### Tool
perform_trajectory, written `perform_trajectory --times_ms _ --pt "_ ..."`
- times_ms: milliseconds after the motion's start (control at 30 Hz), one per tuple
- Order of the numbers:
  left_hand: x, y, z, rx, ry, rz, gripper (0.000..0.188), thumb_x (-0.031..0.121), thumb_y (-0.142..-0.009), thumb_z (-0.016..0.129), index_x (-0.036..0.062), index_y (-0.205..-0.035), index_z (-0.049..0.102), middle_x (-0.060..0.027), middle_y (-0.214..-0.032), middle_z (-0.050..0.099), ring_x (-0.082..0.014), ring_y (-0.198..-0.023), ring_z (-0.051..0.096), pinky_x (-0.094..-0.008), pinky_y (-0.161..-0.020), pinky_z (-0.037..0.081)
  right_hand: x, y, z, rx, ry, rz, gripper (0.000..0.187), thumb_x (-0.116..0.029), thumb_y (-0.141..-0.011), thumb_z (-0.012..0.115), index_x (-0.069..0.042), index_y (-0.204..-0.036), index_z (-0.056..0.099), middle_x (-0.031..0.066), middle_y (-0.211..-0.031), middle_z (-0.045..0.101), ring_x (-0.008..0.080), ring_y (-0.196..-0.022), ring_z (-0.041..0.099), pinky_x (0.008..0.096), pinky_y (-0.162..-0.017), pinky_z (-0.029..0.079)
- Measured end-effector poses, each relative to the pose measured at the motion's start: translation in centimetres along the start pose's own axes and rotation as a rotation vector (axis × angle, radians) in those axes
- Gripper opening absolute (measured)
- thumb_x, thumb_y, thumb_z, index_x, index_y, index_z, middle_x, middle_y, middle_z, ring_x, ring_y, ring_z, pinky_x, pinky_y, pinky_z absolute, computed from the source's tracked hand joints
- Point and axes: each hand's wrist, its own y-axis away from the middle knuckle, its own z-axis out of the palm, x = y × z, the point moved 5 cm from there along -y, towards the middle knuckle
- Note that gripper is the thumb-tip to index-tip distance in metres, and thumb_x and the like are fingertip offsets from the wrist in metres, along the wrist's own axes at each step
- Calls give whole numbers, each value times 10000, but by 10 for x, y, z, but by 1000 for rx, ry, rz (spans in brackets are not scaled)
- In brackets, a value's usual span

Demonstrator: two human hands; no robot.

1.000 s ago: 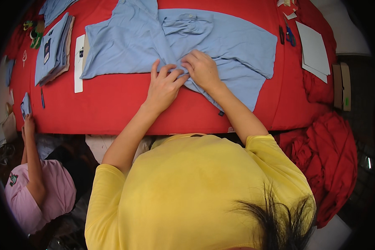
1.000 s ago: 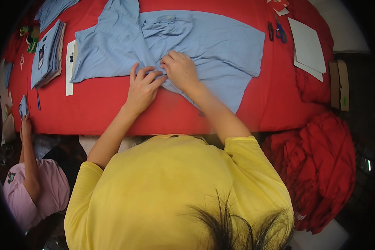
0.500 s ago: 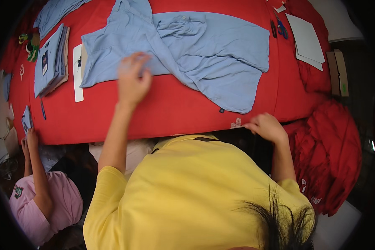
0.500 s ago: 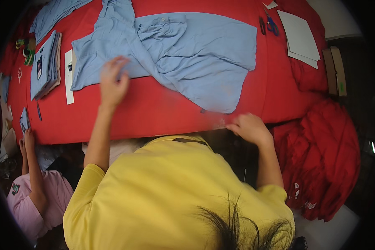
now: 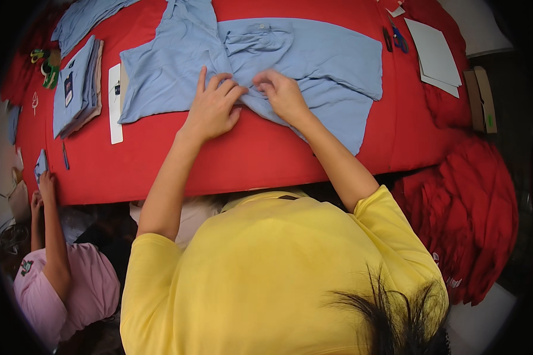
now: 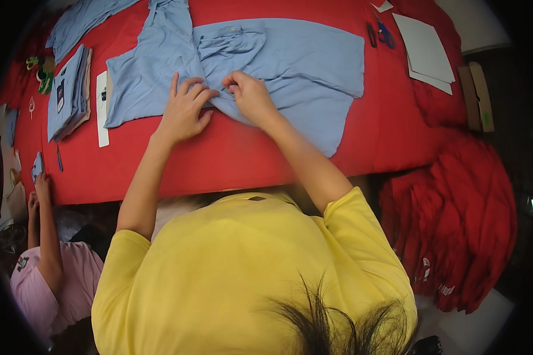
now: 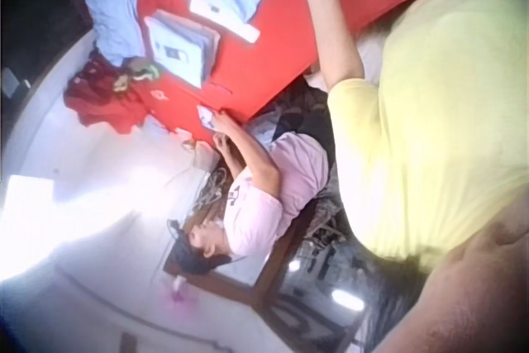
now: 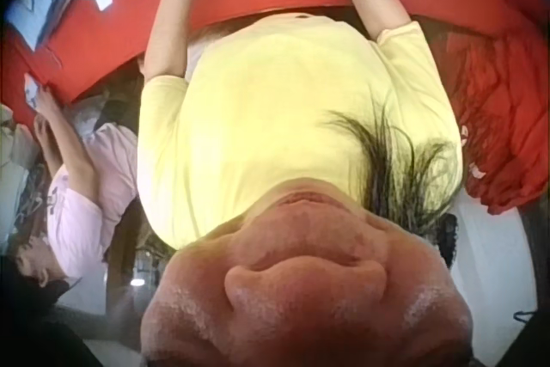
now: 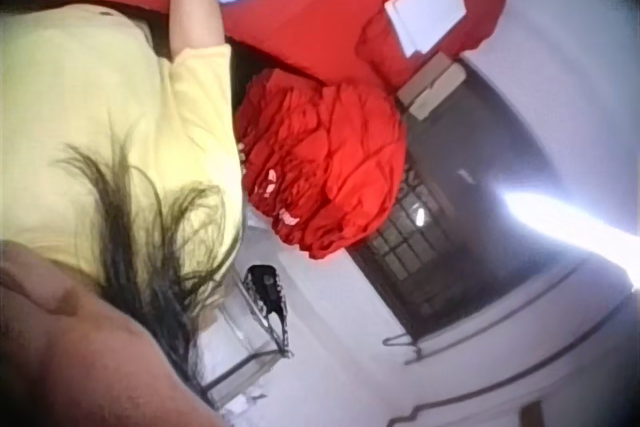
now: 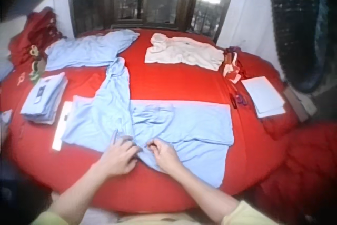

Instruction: The person folds blue button-down shirts on a red table using a cardboard guide, then attaches tags and places them in a stack.

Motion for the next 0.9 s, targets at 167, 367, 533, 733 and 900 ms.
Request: perform_trajectory --times_ms 167,367,533,733,900 --pt "-3 29 15 106 29 -57 255 73 -710 678 139 -951 629 0 -1120 577 -256 -1242 454 -599 -1120 177 4 3 11 38 289 -221 132 12 -796 630 -3 -922 665 135 -907 649 299 -811 638 356 -721 506" --pt "9 24 10 135 6 -30 143 69 -736 653 117 -860 600 37 -1171 605 -256 -1261 451 -614 -1116 172 6 0 13 23 315 -193 115 15 -756 670 -8 -869 665 131 -892 625 313 -822 621 380 -723 503" --pt "11 24 10 166 13 -38 158 62 -738 648 114 -879 599 33 -1140 626 -256 -1249 468 -621 -1115 168 5 1 21 119 451 -362 91 -11 -763 671 -12 -845 631 126 -862 616 307 -813 605 365 -703 488" --pt "10 23 19 173 31 -76 170 38 -735 630 109 -886 599 45 -1148 640 -237 -1291 450 -622 -1114 161 14 -1 1 122 199 -129 83 -82 -834 625 -7 -853 596 134 -814 586 284 -762 580 348 -676 462" --pt "5 33 22 140 74 -113 166 52 -758 625 108 -912 600 34 -1183 629 -244 -1315 430 -622 -1106 169 -15 86 -75 -321 427 207 228 -219 -907 570 5 -878 596 178 -833 581 327 -773 557 386 -721 451"
